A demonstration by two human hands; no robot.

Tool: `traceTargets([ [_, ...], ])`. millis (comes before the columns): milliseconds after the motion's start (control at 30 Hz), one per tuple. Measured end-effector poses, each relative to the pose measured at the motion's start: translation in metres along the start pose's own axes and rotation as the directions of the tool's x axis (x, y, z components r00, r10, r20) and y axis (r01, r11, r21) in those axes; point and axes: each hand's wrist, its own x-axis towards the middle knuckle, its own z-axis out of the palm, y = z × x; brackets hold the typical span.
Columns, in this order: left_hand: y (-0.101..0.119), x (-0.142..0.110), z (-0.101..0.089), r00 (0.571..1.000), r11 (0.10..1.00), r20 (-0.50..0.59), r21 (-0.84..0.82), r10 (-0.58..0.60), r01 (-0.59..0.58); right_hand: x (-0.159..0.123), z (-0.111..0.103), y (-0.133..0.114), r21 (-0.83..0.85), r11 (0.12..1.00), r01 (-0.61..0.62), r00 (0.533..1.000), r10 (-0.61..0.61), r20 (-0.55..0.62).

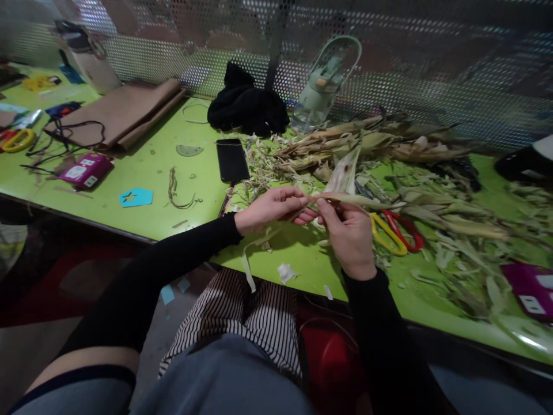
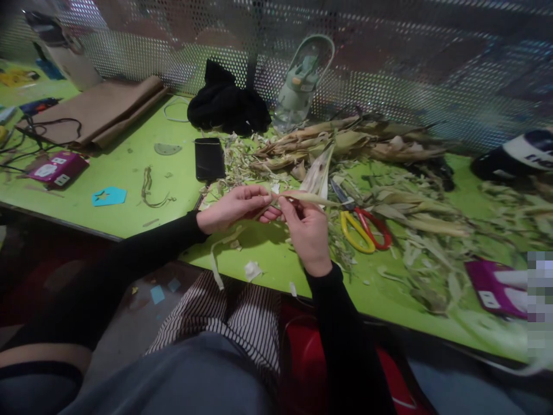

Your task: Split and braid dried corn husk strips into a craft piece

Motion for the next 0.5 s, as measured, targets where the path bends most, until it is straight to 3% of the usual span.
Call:
traceTargets([
  [133, 0.0036, -0.0015, 0.0006, 0.999, 1.000, 0.041, 0.009, -0.025, 0.024, -0.0004, -0.0002, -0.0005, -0.034, 0.999, 0.013, 1.000, -0.013, 0.005],
  [500, -0.0050, -0.0032, 0.0001, 0.997, 0.983, 0.046, 0.170, 0.063, -0.070, -0.0035, -0.0029, 0.0051, -0.035, 0.999, 0.000, 0.999, -0.002, -0.036],
])
